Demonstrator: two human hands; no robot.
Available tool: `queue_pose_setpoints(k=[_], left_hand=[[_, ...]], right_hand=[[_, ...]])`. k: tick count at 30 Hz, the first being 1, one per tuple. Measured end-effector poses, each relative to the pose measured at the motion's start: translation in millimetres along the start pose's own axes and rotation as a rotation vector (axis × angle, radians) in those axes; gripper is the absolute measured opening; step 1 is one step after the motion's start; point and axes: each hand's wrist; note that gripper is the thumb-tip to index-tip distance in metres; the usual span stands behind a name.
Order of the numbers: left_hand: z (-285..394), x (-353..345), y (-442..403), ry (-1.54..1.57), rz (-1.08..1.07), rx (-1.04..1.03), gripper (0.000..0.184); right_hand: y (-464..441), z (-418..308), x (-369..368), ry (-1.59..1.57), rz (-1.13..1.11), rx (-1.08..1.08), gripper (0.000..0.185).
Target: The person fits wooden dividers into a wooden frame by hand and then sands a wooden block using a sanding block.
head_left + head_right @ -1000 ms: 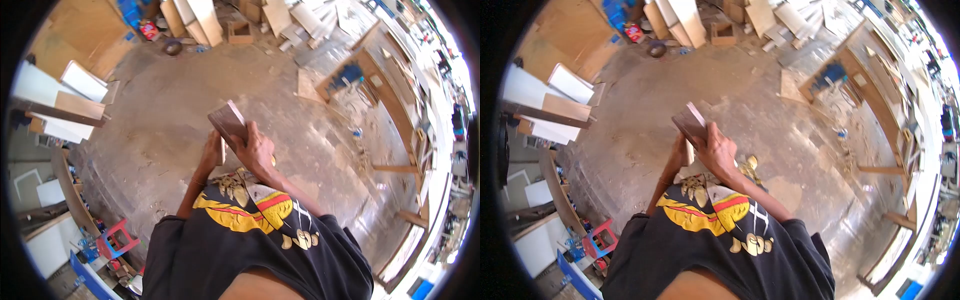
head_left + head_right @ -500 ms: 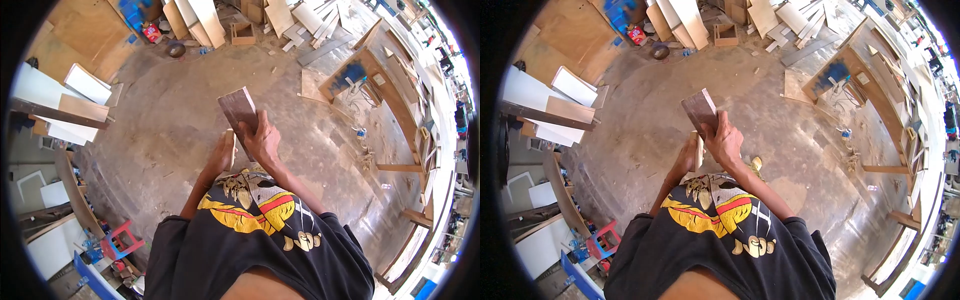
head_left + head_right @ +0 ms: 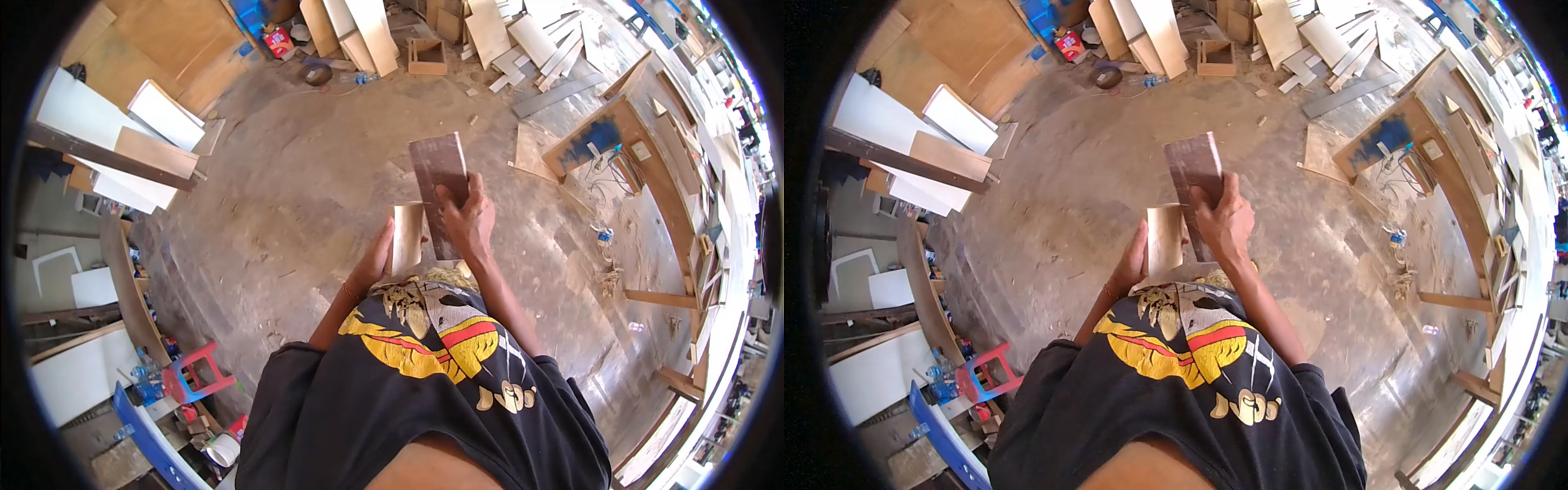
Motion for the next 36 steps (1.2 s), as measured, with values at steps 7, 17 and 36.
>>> queue_pose_setpoints(k=[7, 17, 36], left_hand=[[17.6, -24.9, 2.0, 0.242, -0.098, -0.099, 0.076], [20.1, -2.3, -0.6, -0.446, 0.174, -0.267, 0.070], [32.4, -3.9, 9.0, -1.051, 0.511, -0.462, 0.071]], right_hand=[[7.2, -6.3, 18.5, -0.011, 0.008, 0.030, 0.036], [25.4, -20.5, 16.6, 0.055, -0.116, 0.107, 0.036], [28.7, -25.0, 31.0, 0.096, -0.325, 0.197, 0.038]])
Point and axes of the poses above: each hand's wrist, its own y-axis away from the middle knuckle, its own x-axis out of the back of the hand, z = x × y, and after that the axes turned 8 degrees about x, right-handed
